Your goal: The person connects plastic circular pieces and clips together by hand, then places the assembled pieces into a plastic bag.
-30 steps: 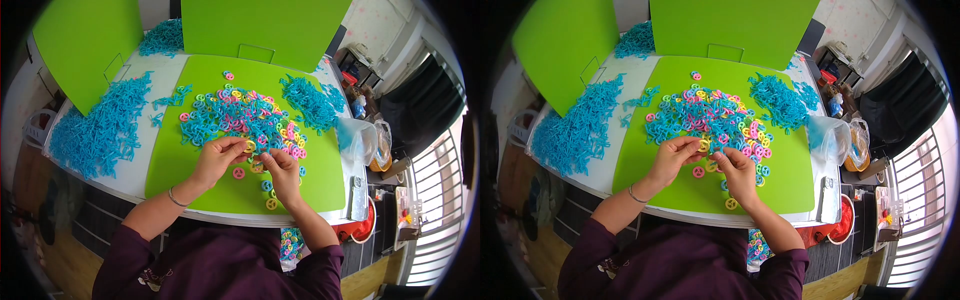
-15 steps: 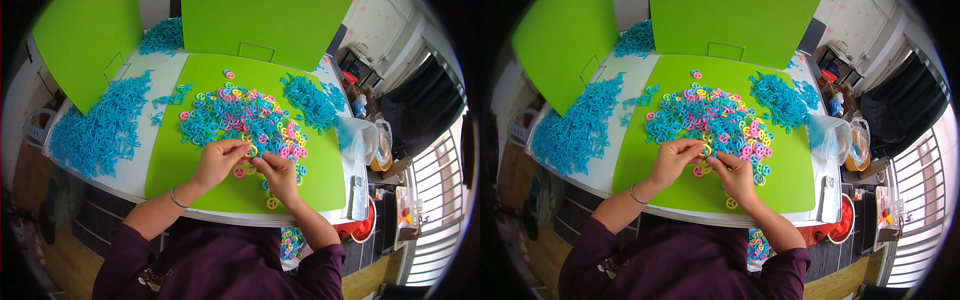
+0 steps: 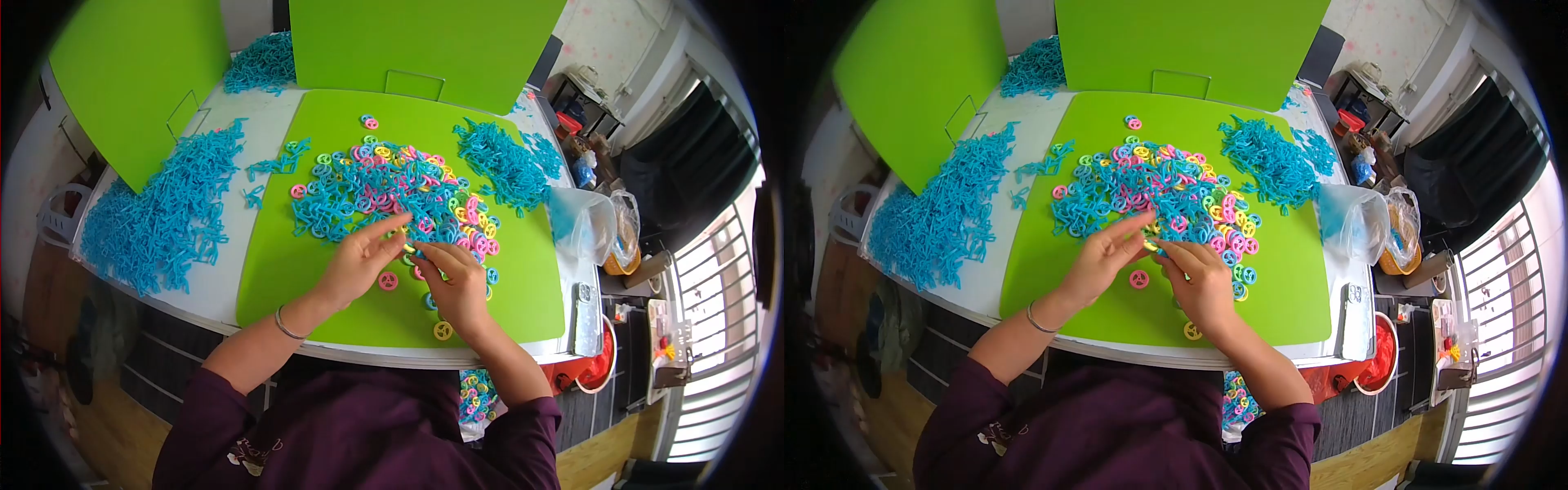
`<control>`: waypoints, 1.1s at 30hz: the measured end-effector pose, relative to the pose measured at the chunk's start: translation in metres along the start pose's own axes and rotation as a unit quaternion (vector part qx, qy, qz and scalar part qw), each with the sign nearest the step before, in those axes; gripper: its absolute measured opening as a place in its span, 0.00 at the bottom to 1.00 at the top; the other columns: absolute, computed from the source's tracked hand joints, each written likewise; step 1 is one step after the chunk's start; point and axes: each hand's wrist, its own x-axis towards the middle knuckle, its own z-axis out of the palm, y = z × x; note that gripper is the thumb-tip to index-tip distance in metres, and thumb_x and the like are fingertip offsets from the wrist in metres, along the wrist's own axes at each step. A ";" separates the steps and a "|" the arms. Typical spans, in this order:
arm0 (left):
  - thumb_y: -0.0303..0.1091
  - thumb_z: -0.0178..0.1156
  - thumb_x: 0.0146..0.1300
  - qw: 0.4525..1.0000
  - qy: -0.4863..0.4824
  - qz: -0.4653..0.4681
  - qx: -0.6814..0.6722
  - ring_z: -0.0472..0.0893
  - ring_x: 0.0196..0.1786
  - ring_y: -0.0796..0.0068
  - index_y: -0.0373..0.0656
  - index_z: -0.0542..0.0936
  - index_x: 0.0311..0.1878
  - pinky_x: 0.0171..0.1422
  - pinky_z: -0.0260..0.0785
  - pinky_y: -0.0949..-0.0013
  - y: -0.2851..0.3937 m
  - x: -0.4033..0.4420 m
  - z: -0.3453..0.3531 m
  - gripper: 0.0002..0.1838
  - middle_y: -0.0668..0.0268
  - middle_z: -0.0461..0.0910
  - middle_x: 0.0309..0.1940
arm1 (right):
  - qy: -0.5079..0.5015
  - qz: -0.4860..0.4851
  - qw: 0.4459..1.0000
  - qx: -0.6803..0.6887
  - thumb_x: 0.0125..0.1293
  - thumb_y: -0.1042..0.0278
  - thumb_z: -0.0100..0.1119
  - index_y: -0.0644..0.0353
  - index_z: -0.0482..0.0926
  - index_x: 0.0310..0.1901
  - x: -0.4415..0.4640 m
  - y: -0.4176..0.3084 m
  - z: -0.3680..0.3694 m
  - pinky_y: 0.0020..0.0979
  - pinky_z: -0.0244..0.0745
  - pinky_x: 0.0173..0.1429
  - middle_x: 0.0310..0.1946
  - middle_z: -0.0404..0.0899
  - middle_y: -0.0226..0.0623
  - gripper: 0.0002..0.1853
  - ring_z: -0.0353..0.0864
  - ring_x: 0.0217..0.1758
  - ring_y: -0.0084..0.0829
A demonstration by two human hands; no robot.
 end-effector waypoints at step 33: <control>0.29 0.60 0.66 0.992 -0.018 -0.003 0.124 0.80 0.38 0.84 0.39 0.76 0.51 0.39 0.73 0.78 0.019 0.002 -0.023 0.12 0.67 0.83 0.35 | -0.070 0.144 0.969 0.186 0.61 0.68 0.65 0.55 0.68 0.65 0.021 -0.025 -0.004 0.29 0.78 0.43 0.51 0.78 0.42 0.29 0.82 0.44 0.31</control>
